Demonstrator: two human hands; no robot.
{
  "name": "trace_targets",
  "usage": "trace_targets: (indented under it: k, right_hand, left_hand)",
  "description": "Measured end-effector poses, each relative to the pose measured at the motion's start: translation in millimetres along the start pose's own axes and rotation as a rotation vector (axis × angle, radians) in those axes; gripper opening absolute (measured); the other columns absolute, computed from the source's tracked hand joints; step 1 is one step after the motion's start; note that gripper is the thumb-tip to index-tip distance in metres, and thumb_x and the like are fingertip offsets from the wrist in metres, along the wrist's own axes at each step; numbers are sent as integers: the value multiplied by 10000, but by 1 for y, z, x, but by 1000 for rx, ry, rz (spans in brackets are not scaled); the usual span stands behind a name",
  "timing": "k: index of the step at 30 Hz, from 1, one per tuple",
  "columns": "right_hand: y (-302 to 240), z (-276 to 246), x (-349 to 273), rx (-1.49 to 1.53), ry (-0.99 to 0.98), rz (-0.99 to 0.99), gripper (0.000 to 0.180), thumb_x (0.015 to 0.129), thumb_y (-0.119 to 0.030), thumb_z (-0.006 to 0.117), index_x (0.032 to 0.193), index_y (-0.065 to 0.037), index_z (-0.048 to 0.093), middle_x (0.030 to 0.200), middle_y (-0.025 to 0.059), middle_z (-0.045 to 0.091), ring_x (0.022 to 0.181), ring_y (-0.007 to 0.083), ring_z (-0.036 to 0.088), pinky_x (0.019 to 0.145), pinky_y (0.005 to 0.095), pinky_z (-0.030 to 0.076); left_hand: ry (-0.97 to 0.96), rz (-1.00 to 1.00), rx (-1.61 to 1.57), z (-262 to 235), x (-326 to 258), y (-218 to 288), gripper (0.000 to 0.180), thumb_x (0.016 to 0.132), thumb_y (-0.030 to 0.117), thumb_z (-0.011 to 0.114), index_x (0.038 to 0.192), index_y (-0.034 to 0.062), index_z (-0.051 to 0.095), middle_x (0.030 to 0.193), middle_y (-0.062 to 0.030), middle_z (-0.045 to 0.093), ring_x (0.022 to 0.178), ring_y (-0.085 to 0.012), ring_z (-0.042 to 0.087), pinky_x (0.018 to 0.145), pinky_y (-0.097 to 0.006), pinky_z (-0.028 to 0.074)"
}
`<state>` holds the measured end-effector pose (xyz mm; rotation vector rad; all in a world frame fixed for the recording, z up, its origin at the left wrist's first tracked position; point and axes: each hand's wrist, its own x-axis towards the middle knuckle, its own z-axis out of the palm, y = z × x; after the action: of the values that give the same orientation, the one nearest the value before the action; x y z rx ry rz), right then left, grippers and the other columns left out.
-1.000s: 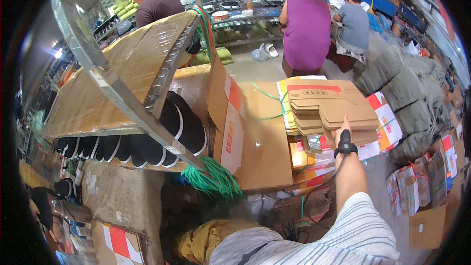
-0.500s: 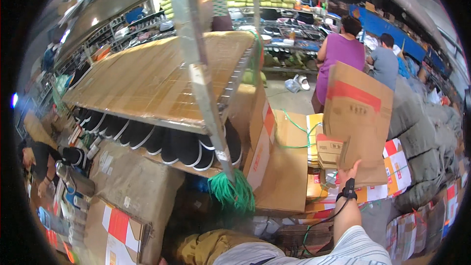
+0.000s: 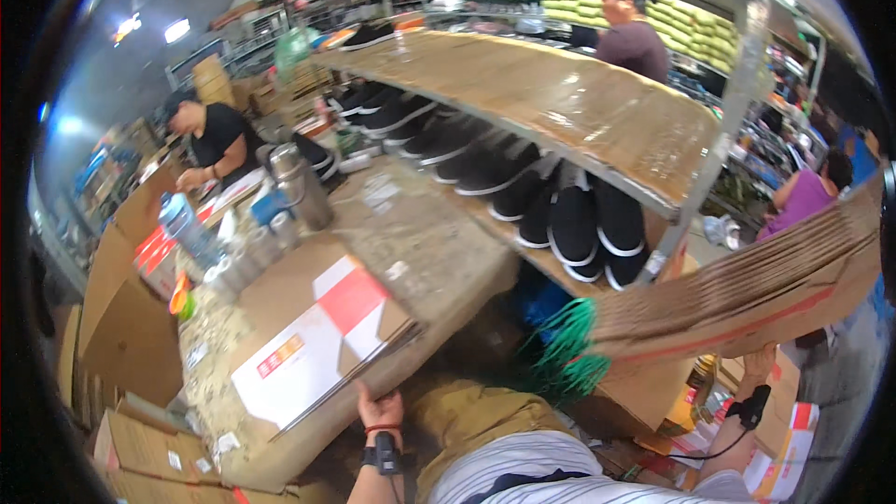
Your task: Packing pairs of shoes into individual shoe boxes and placing them into a larger shipping container.
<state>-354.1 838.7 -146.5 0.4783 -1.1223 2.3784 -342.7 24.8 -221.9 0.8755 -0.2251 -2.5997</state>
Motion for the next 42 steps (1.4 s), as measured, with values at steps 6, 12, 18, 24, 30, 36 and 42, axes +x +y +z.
trace_targets:
  k: [6,12,18,24,30,36,42]
  right_hand:
    - [74,246,70,-533,-219,163,587,682,-133,700,1230,-16,525,1160,61,595,1067,223,566,941,375,449]
    - [168,556,131,-914,-1076,213,518,650,-45,710,1138,0,543,960,44,620,882,127,570,793,291,468]
    - [239,714,123,-941,-935,-651,553,700,-146,759,1195,-50,533,1080,139,576,1019,272,559,899,360,439]
    - [418,609,72,-719,-839,553,582,892,-325,617,1316,17,413,1347,169,458,1159,249,498,975,344,398]
    - [493,574,36,-529,-748,827,533,877,-253,643,1276,54,467,1212,149,576,1100,216,544,927,307,422]
    - [450,541,15,-1015,-996,376,669,743,-295,745,1296,-15,494,1360,254,388,1232,360,427,991,417,381]
    - [405,556,-24,-1127,-1152,145,741,716,-369,772,1323,-55,486,1406,289,299,1294,429,335,1022,458,349]
  left_hand:
    - [-780,-145,398,86,-112,-8,865,850,642,479,1430,32,274,1431,-169,364,1246,-256,411,1009,-422,342]
    - [-581,320,738,101,-83,18,525,947,431,478,1355,115,379,1276,-69,497,1201,-244,464,948,-444,418]
    - [-343,460,98,102,-117,74,640,893,583,464,1313,99,453,1312,-78,501,1173,-269,490,976,-461,419]
    - [-121,446,-224,87,-93,86,643,858,596,517,1303,133,475,1327,-45,496,1202,-254,455,1019,-446,373]
    - [154,379,-33,69,-84,67,454,941,393,521,1245,56,504,1214,-71,558,1109,-207,509,956,-384,413]
    - [337,859,873,3,-144,76,152,919,163,574,924,14,606,822,-31,604,720,-91,532,640,-237,453]
    - [504,1314,1284,-2,-117,165,587,824,38,599,1357,-22,361,1360,-197,407,1282,-325,361,1073,-416,269]
